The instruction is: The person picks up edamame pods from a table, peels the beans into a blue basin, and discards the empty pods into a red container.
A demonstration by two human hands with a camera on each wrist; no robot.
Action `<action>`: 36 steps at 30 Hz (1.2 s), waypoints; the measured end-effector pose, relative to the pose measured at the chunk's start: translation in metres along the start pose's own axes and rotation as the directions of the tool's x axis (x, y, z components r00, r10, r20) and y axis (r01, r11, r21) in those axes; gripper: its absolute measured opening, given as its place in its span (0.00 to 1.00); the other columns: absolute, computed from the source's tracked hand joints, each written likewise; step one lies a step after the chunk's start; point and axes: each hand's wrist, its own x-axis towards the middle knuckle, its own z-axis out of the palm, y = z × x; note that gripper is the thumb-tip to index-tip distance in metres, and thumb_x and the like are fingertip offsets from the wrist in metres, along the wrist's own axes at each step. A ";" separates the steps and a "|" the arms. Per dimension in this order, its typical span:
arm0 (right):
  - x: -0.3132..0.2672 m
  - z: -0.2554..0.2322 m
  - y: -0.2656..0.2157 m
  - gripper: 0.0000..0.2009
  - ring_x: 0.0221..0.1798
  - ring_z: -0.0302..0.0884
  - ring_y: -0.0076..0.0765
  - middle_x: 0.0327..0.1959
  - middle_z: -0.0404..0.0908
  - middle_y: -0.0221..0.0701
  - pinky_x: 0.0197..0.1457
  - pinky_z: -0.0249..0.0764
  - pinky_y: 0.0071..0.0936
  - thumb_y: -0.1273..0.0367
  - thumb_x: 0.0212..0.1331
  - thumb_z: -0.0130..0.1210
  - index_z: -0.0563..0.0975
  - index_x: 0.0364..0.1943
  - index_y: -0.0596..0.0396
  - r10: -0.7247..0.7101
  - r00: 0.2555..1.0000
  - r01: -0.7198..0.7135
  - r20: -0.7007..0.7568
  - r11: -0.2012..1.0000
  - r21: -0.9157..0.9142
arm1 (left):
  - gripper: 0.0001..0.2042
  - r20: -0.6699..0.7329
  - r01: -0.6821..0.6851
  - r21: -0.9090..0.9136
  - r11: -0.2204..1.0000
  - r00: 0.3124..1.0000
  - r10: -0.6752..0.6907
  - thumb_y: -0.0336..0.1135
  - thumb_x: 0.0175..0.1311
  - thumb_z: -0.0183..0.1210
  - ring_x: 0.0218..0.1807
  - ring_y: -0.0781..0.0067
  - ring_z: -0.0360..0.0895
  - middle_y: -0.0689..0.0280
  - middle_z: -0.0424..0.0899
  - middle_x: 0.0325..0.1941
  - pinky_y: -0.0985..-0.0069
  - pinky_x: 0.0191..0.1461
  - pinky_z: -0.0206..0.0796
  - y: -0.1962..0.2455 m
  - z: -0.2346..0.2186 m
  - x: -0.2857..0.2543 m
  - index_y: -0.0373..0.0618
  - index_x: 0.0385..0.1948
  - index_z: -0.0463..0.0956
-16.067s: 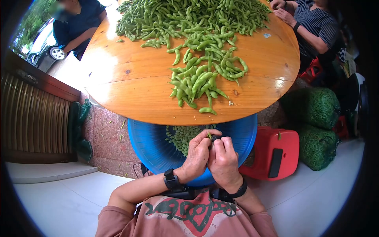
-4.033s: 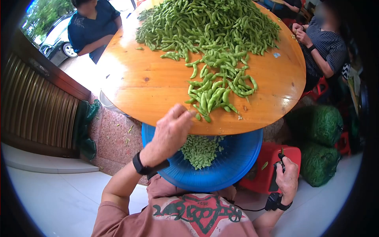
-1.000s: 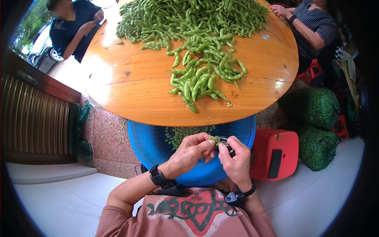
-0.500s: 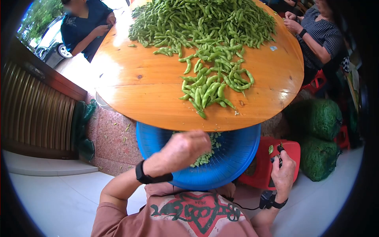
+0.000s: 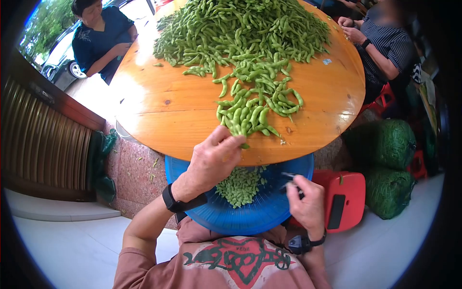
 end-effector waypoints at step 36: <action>0.000 0.020 0.002 0.06 0.22 0.60 0.10 0.24 0.67 0.18 0.22 0.54 0.14 0.74 0.72 0.50 0.78 0.40 0.61 0.032 0.772 -0.627 0.635 0.208 0.751 | 0.08 0.795 0.709 -0.505 -0.491 0.604 0.054 0.34 0.67 0.64 0.25 0.73 0.78 0.62 0.81 0.26 0.78 0.25 0.66 0.025 0.022 -0.071 0.40 0.37 0.76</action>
